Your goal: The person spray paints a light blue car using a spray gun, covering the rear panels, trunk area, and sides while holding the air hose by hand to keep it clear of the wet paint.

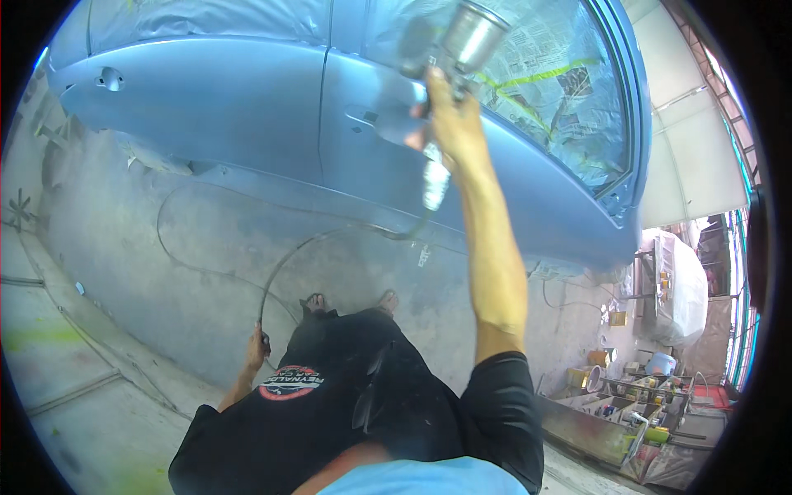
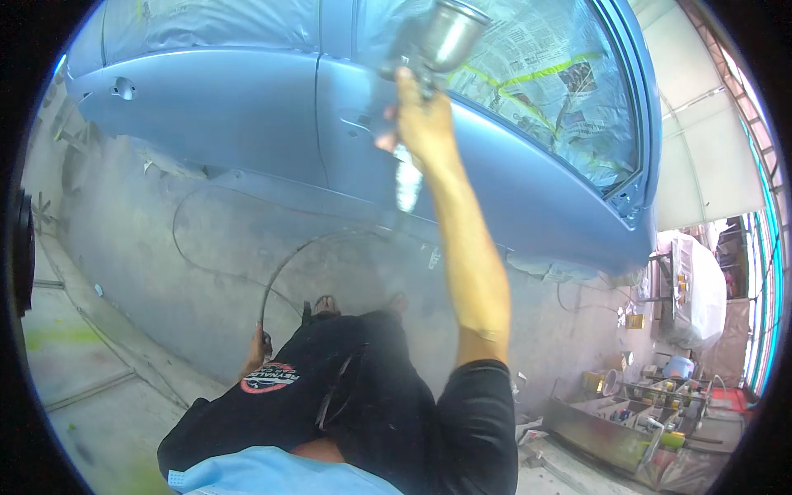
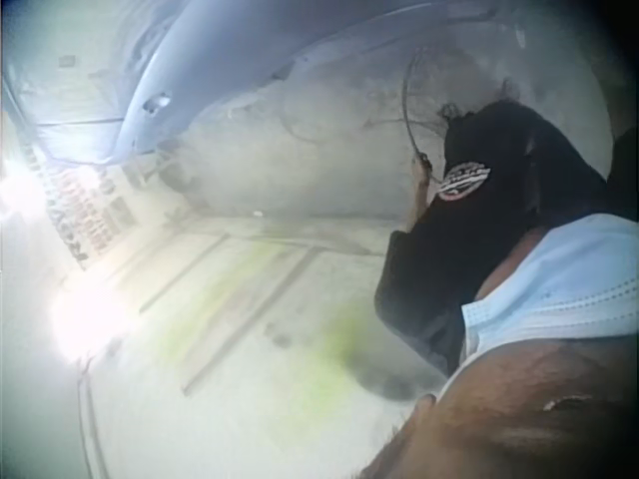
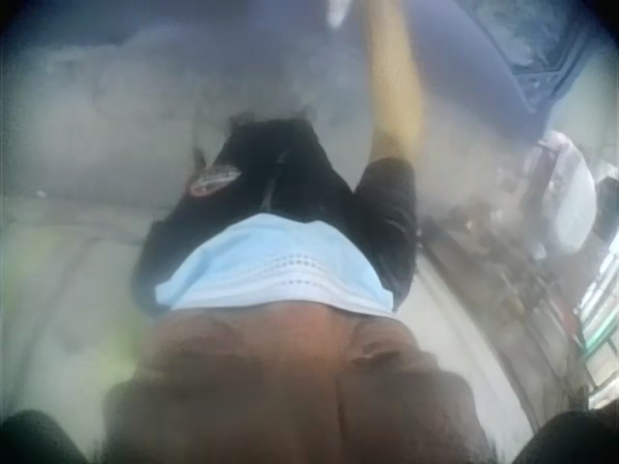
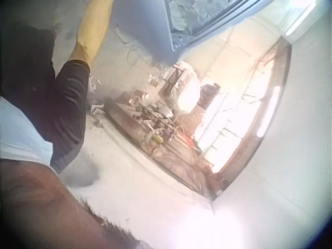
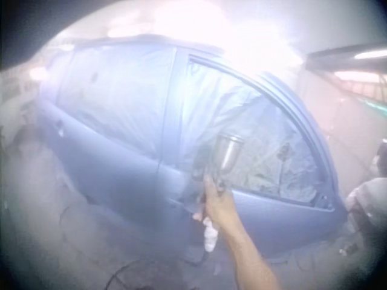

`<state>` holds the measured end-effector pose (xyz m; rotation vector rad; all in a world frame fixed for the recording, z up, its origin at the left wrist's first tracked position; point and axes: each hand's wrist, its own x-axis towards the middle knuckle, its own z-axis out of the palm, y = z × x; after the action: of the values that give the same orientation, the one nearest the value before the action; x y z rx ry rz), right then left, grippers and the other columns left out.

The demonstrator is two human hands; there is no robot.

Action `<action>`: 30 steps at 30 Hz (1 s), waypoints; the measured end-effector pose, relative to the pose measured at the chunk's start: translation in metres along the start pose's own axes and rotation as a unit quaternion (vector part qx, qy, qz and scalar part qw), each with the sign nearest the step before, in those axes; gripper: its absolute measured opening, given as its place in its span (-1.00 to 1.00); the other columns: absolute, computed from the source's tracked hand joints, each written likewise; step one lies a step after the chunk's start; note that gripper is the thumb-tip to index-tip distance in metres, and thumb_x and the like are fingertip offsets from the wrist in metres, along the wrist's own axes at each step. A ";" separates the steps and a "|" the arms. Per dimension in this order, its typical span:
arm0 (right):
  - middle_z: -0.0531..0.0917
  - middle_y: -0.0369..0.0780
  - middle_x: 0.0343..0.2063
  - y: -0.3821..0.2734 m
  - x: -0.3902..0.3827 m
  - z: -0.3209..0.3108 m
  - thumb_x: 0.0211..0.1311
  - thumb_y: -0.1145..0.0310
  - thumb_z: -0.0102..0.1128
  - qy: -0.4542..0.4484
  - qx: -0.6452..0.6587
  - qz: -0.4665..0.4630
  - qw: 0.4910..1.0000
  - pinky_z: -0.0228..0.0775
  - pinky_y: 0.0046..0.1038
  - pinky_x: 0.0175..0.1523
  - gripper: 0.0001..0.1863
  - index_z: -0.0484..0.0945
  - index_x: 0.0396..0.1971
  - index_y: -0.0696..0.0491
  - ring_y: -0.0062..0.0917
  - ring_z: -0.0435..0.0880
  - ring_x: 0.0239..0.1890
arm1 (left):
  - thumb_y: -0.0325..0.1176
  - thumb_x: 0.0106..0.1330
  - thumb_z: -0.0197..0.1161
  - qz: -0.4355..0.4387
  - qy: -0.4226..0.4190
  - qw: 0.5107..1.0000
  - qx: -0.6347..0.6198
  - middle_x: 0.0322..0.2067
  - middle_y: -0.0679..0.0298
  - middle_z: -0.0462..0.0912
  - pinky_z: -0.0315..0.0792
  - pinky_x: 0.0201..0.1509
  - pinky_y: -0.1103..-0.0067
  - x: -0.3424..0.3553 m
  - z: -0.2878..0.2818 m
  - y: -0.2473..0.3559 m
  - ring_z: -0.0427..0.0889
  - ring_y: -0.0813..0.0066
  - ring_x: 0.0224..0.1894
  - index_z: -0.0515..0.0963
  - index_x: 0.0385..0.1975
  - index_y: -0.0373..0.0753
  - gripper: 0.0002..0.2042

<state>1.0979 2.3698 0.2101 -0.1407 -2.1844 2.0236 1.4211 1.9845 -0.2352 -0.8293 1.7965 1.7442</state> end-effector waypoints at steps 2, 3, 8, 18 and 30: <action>0.53 -0.18 -0.51 -0.003 0.001 0.025 0.42 -0.02 0.02 -0.016 0.040 0.005 0.999 0.40 -0.57 -0.73 -0.49 0.45 -0.04 0.20 -0.53 0.51 -0.78 | 0.44 0.31 -0.18 0.003 0.000 1.000 -0.012 -0.80 0.42 0.23 0.13 -0.69 0.63 -0.001 -0.015 -0.009 0.24 0.60 -0.77 0.30 -0.67 -0.10 -0.33; 0.54 -0.17 -0.52 -0.003 0.000 0.030 0.42 -0.03 0.01 -0.042 0.052 0.013 0.998 0.38 -0.56 -0.74 -0.48 0.44 -0.06 0.21 -0.51 0.53 -0.78 | 0.44 0.31 -0.17 0.007 0.003 1.000 -0.024 -0.80 0.43 0.23 0.13 -0.69 0.63 -0.001 -0.019 -0.013 0.24 0.60 -0.78 0.30 -0.67 -0.09 -0.34; 0.54 -0.18 -0.55 0.039 -0.018 -0.020 0.41 -0.08 0.00 0.016 0.019 0.035 0.999 0.34 -0.53 -0.76 -0.46 0.42 -0.10 0.20 -0.48 0.53 -0.80 | 0.43 0.32 -0.17 0.045 0.006 0.999 -0.029 -0.80 0.44 0.21 0.14 -0.69 0.62 -0.001 -0.011 -0.004 0.23 0.61 -0.78 0.30 -0.66 -0.08 -0.35; 0.52 -0.18 -0.54 0.098 -0.122 -0.304 0.36 -0.09 0.09 0.281 -0.029 0.069 0.957 0.25 -0.53 -0.77 -0.47 0.46 -0.18 0.18 -0.49 0.49 -0.81 | 0.38 0.36 -0.16 0.139 -0.086 0.968 0.192 -0.80 0.42 0.23 0.09 -0.69 0.57 0.006 0.088 0.012 0.19 0.59 -0.78 0.32 -0.70 -0.11 -0.35; 0.51 -0.22 -0.63 0.166 -0.198 -0.534 0.35 -0.03 0.13 0.504 -0.076 0.026 0.860 0.29 -0.49 -0.79 -0.54 0.47 -0.24 0.16 -0.49 0.50 -0.84 | 0.35 0.39 -0.24 0.092 -0.153 0.936 0.302 -0.74 0.36 0.27 0.12 -0.52 0.50 -0.023 0.172 0.062 0.24 0.50 -0.64 0.38 -0.69 -0.21 -0.29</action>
<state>1.3825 2.8715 0.0725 -1.0211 -1.6022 1.2693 1.3820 2.1571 -0.1849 -0.1308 2.0581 1.2067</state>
